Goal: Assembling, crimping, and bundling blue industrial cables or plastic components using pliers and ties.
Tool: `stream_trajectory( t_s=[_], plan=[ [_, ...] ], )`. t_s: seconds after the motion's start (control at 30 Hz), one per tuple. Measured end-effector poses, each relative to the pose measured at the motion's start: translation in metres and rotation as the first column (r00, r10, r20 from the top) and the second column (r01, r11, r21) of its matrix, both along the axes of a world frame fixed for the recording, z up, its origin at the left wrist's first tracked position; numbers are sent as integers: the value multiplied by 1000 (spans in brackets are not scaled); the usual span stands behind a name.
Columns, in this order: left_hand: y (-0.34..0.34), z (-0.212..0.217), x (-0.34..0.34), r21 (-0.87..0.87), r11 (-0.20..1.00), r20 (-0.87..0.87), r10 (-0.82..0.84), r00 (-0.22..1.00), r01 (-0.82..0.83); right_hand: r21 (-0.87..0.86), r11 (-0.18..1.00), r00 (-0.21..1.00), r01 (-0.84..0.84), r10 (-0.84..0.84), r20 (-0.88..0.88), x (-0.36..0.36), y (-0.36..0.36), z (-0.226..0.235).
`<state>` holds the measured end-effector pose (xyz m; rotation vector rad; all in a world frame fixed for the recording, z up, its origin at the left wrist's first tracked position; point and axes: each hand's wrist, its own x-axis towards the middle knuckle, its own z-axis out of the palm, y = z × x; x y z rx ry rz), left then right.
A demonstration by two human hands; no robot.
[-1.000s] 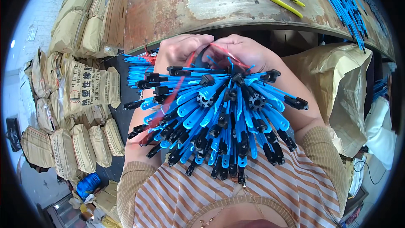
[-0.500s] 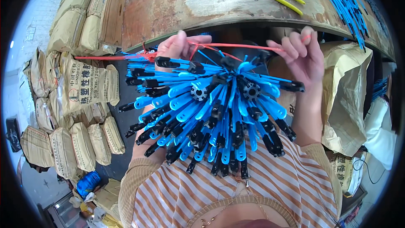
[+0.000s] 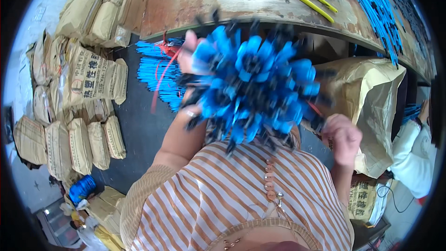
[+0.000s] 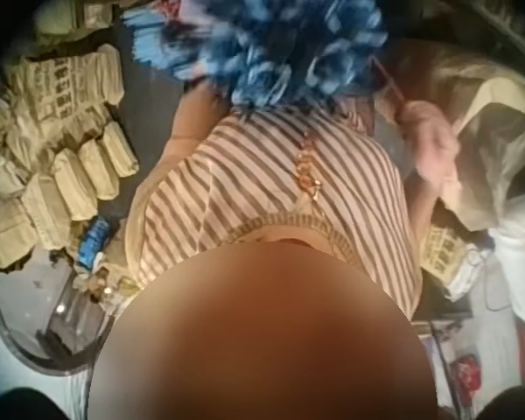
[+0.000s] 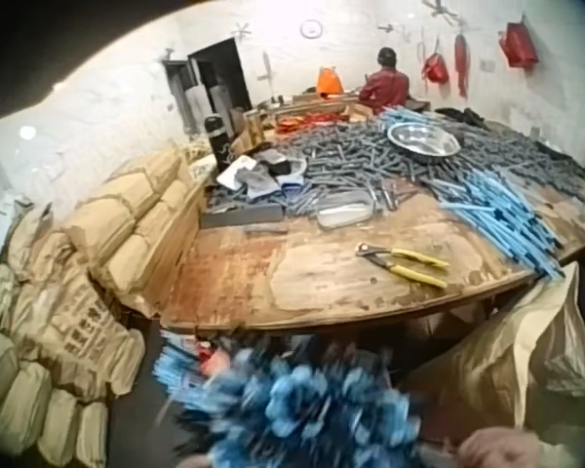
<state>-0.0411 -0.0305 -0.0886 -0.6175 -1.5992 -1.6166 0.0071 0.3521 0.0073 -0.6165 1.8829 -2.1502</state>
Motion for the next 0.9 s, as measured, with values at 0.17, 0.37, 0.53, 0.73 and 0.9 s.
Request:
stream_trajectory(
  t_s=[0.17,0.37,0.53,0.73,0.9],
  plan=[
    [80,85,-36,439,647,692,200,694,-624,492,869,581,56,372,-724,6,-75,6],
    [113,113,-37,-446,765,584,642,497,-464,301,933,654,198,103,-750,21,-111,16],
    [78,85,-29,-729,680,605,694,391,-77,456,890,941,-14,165,-294,21,-115,20],
    [84,12,-61,-448,894,881,444,161,-12,356,918,427,172,256,-867,-6,-136,13],
    [107,3,-46,-175,981,959,188,213,-78,428,797,404,426,255,-878,-45,-128,-38]
  ],
)
